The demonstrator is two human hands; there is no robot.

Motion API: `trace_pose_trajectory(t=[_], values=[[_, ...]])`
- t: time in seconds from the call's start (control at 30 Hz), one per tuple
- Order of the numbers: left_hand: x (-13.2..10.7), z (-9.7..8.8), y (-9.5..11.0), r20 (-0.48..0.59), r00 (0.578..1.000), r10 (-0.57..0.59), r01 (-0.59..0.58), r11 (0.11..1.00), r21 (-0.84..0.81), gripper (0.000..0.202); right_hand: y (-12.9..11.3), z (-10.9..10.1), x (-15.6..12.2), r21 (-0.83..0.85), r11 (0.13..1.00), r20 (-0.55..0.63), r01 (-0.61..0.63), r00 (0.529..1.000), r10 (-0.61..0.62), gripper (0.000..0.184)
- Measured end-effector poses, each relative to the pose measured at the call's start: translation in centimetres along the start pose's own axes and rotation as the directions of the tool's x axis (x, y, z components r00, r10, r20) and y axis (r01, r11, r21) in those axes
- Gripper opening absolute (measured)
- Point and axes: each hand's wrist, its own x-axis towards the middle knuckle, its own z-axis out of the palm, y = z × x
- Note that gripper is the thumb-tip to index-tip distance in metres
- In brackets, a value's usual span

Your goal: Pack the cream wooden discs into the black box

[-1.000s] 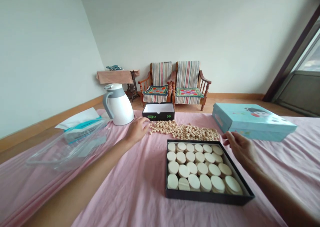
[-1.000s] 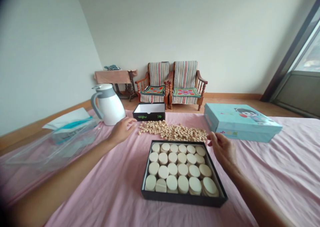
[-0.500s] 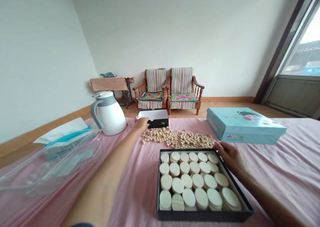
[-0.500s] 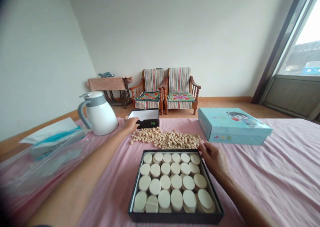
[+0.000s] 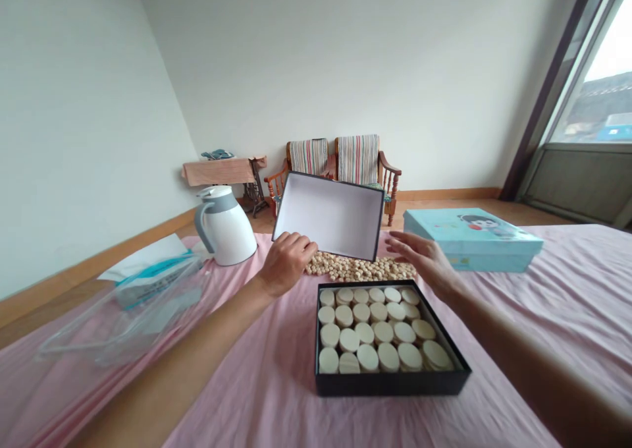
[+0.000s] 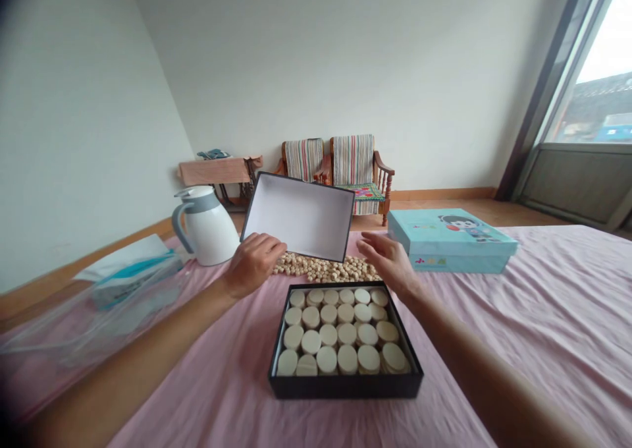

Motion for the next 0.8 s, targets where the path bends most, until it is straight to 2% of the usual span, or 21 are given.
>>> trace_pose_trajectory(t=[0.07, 0.13, 0.23, 0.3, 0.37, 0.4, 0.43, 0.47, 0.5, 0.53, 0.57, 0.6, 0.63, 0.67, 0.7, 0.73, 0.8], values=[[0.1, -0.8, 1.5, -0.076, 0.994, 0.081, -0.082, 0.997, 0.001, 0.024, -2.0, 0.4, 0.7, 0.132, 0.99, 0.139, -0.059, 0.989, 0.041, 0.043], [0.3, -1.3, 2.5, -0.143, 0.982, 0.125, -0.13, 0.991, -0.028, 0.027, -2.7, 0.5, 1.3, 0.126, 0.979, 0.134, -0.163, 0.98, 0.147, 0.039], [0.9, -1.8, 3.2, -0.173, 0.976, 0.133, -0.154, 0.982, -0.111, 0.03, -2.2, 0.2, 1.9, 0.019, 0.969, 0.043, -0.246, 0.968, 0.245, 0.029], [1.1, -2.0, 3.3, -0.191, 0.968, 0.164, -0.195, 0.968, -0.158, 0.029, -1.4, -0.2, 2.2, -0.042, 0.974, -0.022, -0.223, 0.975, 0.223, 0.019], [1.1, -2.2, 3.4, -0.269, 0.948, 0.17, -0.228, 0.953, -0.2, 0.024, -0.9, -0.6, 2.5, -0.095, 0.98, -0.1, -0.174, 0.981, 0.164, 0.01], [1.1, -2.1, 3.4, -0.337, 0.932, 0.132, -0.216, 0.95, -0.227, 0.025, -0.7, -0.9, 2.6, -0.127, 0.981, -0.15, -0.145, 0.981, 0.125, 0.007], [1.0, -2.0, 3.4, -0.411, 0.911, 0.042, -0.167, 0.948, -0.272, 0.032, -0.5, -1.2, 2.6, -0.163, 0.98, -0.203, -0.116, 0.976, 0.082, 0.005], [0.9, -1.8, 3.3, -0.471, 0.877, -0.1, -0.081, 0.933, -0.35, 0.042, -0.3, -1.4, 2.6, -0.194, 0.977, -0.254, -0.091, 0.966, 0.04, 0.004], [0.9, -1.5, 3.2, -0.486, 0.83, -0.274, 0.021, 0.885, -0.464, 0.051, 0.0, -1.7, 2.5, -0.231, 0.971, -0.3, -0.063, 0.954, -0.009, 0.005], [0.8, -1.0, 3.1, -0.439, 0.774, -0.457, 0.121, 0.786, -0.606, 0.056, 0.3, -1.9, 2.2, -0.282, 0.959, -0.339, -0.029, 0.938, -0.071, 0.006], [0.8, -0.5, 3.1, -0.314, 0.726, -0.611, 0.206, 0.63, -0.749, 0.058, 0.8, -2.0, 1.8, -0.346, 0.938, -0.365, 0.012, 0.92, -0.146, 0.009], [0.8, 0.1, 3.0, -0.131, 0.696, -0.706, 0.27, 0.427, -0.863, 0.059, 1.3, -2.0, 1.2, -0.418, 0.906, -0.371, 0.063, 0.899, -0.233, 0.014], [0.8, 0.6, 3.0, 0.071, 0.688, -0.722, 0.311, 0.205, -0.928, 0.061, 1.9, -2.0, 0.5, -0.491, 0.863, -0.357, 0.119, 0.876, -0.324, 0.019], [0.7, 1.1, 3.1, 0.256, 0.695, -0.672, 0.338, -0.009, -0.941, 0.064, 2.5, -1.9, -0.2, -0.545, 0.82, -0.325, 0.176, 0.857, -0.401, 0.024], [0.6, 1.5, 3.3, 0.394, 0.706, -0.589, 0.352, -0.192, -0.916, 0.068, 3.1, -1.8, -0.9, -0.574, 0.787, -0.282, 0.228, 0.847, -0.451, 0.03], [0.4, 1.7, 3.6, 0.483, 0.715, -0.505, 0.353, -0.335, -0.873, 0.07, 3.7, -1.7, -1.6, -0.579, 0.772, -0.243, 0.263, 0.848, -0.471, 0.034], [0.0, 1.8, 4.5, 0.557, 0.731, -0.395, 0.324, -0.518, -0.792, 0.069, 4.6, -1.5, -2.8, -0.559, 0.774, -0.188, 0.297, 0.864, -0.467, 0.041]])
